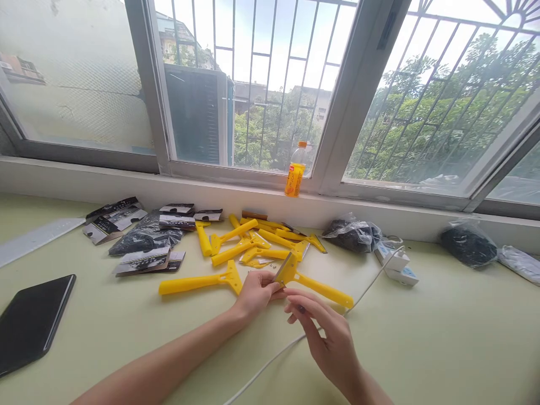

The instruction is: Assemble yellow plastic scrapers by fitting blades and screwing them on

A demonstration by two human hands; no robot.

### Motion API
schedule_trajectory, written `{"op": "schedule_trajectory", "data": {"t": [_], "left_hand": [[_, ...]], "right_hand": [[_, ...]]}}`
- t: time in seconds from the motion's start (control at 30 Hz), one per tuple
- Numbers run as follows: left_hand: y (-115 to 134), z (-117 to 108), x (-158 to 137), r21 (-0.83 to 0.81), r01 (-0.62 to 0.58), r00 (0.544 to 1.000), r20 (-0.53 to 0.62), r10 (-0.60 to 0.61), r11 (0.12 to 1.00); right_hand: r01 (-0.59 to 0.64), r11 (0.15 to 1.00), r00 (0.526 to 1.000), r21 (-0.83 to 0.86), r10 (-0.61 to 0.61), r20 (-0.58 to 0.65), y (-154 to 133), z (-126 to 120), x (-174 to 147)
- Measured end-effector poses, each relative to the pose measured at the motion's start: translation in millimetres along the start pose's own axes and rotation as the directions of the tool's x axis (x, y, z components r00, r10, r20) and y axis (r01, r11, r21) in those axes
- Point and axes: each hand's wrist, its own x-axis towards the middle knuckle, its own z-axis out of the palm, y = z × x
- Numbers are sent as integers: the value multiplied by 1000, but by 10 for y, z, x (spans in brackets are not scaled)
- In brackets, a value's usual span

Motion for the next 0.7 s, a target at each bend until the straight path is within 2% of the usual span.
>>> {"op": "schedule_trajectory", "data": {"t": [0.13, 0.23, 0.3, 0.37, 0.43, 0.5, 0.63, 0.7], "left_hand": [[-16, -1, 9, -18, 16, 1000, -2, -17, 1000], [-7, 7, -1, -21, 23, 1000, -7, -23, 1000], [7, 13, -10, -20, 24, 1000, -12, -24, 1000], [19, 14, -14, -12, 16, 1000, -14, -16, 1000], [23, 11, -12, -3, 2, 1000, -5, -2, 1000], [18, 5, -6, -4, -9, 1000, 8, 9, 1000], [-1, 1, 0, -14, 4, 1000, -5, -5, 1000], [-4, 7, -5, -14, 10, 1000, -13, -10, 1000]], "right_hand": [[-47, 999, 991, -22, 44, -129, 24, 17, -13], [-71, 997, 985, -22, 67, -161, 3, 0, 11], [-39, 996, 991, -76, 29, -129, -24, -24, 39], [18, 992, 999, -128, -23, -42, -56, -52, 62], [49, 991, 998, -126, -43, 48, -85, -77, 73], [56, 992, 995, -109, -47, 86, -99, -93, 67], [89, 982, 996, -167, -87, 19, -74, -75, 27], [66, 984, 997, -166, -72, -29, -51, -42, 5]]}}
